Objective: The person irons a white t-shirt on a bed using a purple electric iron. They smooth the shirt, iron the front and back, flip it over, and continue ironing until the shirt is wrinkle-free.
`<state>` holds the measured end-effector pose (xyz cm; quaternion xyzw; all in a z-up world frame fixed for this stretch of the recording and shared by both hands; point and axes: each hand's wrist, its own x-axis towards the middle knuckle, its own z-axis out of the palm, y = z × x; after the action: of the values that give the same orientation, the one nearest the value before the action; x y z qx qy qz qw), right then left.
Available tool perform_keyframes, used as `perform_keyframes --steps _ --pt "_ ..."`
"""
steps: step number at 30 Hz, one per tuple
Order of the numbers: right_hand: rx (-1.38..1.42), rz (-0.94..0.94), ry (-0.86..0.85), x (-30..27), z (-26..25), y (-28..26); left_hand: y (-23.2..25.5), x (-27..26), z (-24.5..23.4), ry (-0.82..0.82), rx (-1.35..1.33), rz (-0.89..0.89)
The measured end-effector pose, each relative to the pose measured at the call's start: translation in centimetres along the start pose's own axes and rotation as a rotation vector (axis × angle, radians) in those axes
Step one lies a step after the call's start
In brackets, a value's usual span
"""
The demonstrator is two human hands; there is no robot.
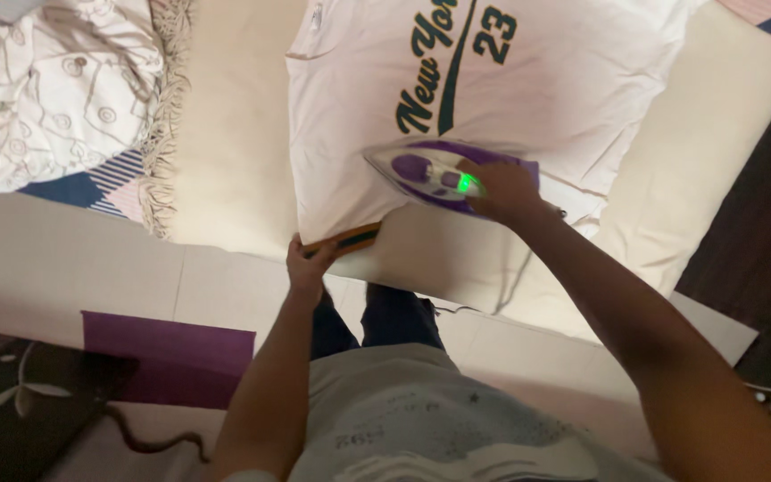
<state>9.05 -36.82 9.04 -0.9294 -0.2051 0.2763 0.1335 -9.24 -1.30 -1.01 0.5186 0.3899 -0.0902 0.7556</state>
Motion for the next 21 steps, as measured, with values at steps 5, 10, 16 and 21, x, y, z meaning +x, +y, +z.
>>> perform_keyframes --steps 5,10,16,21 --pt "-0.002 0.177 -0.094 0.5 -3.0 -1.8 -2.6 -0.1 0.5 0.152 -0.369 -0.141" --pt "0.193 0.159 0.030 0.1 -4.8 -5.3 -6.9 -1.1 6.5 0.277 -0.233 -0.384" --pt "0.299 -0.084 -0.021 5.2 -3.2 -11.0 -7.2 -1.4 8.5 0.364 0.153 -0.238" --pt "0.082 -0.365 -0.089 9.3 0.0 -15.8 -9.0 -2.7 7.7 0.344 0.039 -0.182"
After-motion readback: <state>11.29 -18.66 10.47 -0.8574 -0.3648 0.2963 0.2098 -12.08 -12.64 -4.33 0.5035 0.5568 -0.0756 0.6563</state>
